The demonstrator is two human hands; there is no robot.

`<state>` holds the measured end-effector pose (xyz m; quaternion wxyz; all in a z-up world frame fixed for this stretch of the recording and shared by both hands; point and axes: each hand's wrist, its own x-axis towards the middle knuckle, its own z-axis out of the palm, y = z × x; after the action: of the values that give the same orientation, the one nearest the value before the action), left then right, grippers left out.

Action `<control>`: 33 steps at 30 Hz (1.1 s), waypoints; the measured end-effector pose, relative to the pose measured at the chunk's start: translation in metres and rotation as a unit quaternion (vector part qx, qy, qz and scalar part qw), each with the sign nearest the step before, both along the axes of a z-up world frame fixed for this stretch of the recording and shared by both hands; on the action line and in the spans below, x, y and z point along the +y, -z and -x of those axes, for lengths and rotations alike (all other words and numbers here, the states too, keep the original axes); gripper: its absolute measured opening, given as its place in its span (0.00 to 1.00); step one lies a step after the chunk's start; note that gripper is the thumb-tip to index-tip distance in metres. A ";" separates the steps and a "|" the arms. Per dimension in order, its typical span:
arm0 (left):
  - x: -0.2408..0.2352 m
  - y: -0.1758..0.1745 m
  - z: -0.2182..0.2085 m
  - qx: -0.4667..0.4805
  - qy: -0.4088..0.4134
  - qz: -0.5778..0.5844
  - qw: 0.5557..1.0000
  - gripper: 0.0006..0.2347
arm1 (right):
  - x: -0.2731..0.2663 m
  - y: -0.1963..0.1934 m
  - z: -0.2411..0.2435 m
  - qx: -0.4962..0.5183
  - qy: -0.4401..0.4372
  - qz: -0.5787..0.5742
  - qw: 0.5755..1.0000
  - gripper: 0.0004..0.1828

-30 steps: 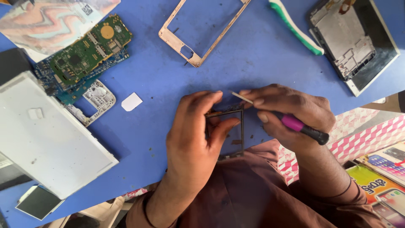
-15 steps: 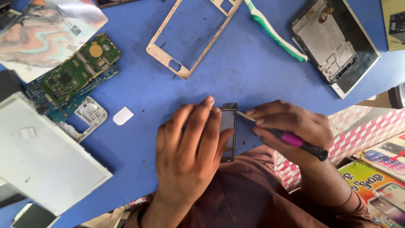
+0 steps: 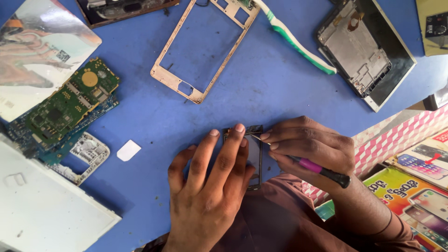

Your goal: The person uses a small screwdriver to pry and scrape along the edges of a smartphone screen assembly. They repeatedly lift and scrape the bezel area while holding the screen steady with the other hand.

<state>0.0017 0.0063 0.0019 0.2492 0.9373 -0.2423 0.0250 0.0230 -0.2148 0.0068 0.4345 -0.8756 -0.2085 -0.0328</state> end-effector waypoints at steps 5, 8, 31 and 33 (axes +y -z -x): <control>0.001 0.005 -0.001 -0.015 0.006 0.007 1.000 0.12 | -0.004 -0.002 -0.001 0.020 0.000 -0.018 1.000 0.12; 0.002 0.005 -0.001 -0.007 0.011 0.005 1.000 0.11 | -0.003 0.000 -0.003 0.021 0.003 -0.019 1.000 0.12; 0.001 0.004 -0.002 0.008 0.016 0.007 1.000 0.11 | -0.005 -0.002 -0.001 0.045 0.022 -0.006 0.999 0.10; 0.001 0.004 -0.002 0.010 0.017 0.011 1.000 0.10 | -0.005 -0.002 -0.001 0.042 0.015 -0.009 0.999 0.11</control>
<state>0.0038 0.0078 -0.0024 0.2622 0.9304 -0.2557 0.0141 0.0239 -0.2199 0.0087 0.4502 -0.8753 -0.1766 -0.0049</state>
